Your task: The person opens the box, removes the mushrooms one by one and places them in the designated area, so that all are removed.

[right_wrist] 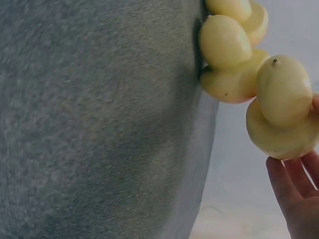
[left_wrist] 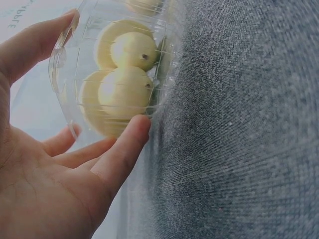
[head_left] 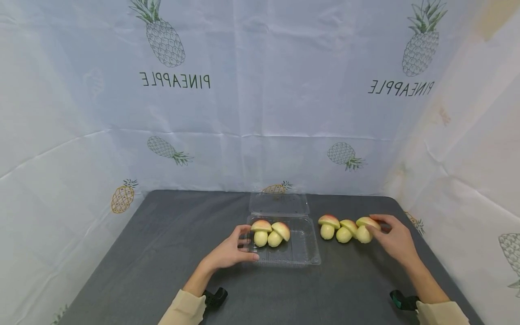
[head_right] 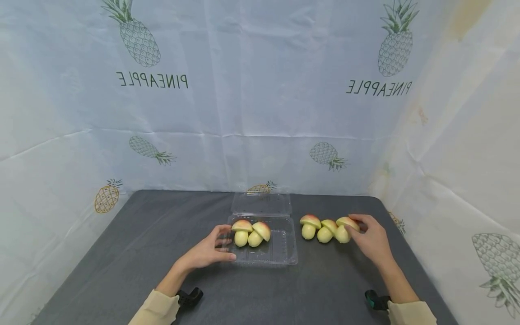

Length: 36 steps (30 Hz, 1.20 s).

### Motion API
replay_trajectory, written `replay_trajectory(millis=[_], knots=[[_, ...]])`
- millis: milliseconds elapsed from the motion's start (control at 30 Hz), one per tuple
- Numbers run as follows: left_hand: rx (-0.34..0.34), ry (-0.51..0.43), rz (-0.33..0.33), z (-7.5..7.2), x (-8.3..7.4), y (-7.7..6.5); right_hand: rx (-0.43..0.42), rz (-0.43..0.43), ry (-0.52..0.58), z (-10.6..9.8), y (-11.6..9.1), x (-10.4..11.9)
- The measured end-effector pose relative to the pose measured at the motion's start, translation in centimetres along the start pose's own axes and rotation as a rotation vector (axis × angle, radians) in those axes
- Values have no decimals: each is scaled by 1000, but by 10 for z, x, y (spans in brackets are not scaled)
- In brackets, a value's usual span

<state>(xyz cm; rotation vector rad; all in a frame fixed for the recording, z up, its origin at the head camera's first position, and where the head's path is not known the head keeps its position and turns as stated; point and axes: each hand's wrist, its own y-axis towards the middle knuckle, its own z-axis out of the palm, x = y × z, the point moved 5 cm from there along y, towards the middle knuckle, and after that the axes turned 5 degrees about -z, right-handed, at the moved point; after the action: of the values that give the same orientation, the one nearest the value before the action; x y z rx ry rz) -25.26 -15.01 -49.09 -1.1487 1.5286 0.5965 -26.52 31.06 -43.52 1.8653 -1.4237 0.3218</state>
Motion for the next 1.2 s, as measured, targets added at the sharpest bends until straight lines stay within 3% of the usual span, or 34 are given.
replay_trajectory(millis=[633, 1200], knots=[[-5, 7, -3, -1, -1, 0, 81, 72, -42, 10, -2, -23], [0, -4, 4, 0, 0, -2, 132, 68, -65, 16, 2, -31]])
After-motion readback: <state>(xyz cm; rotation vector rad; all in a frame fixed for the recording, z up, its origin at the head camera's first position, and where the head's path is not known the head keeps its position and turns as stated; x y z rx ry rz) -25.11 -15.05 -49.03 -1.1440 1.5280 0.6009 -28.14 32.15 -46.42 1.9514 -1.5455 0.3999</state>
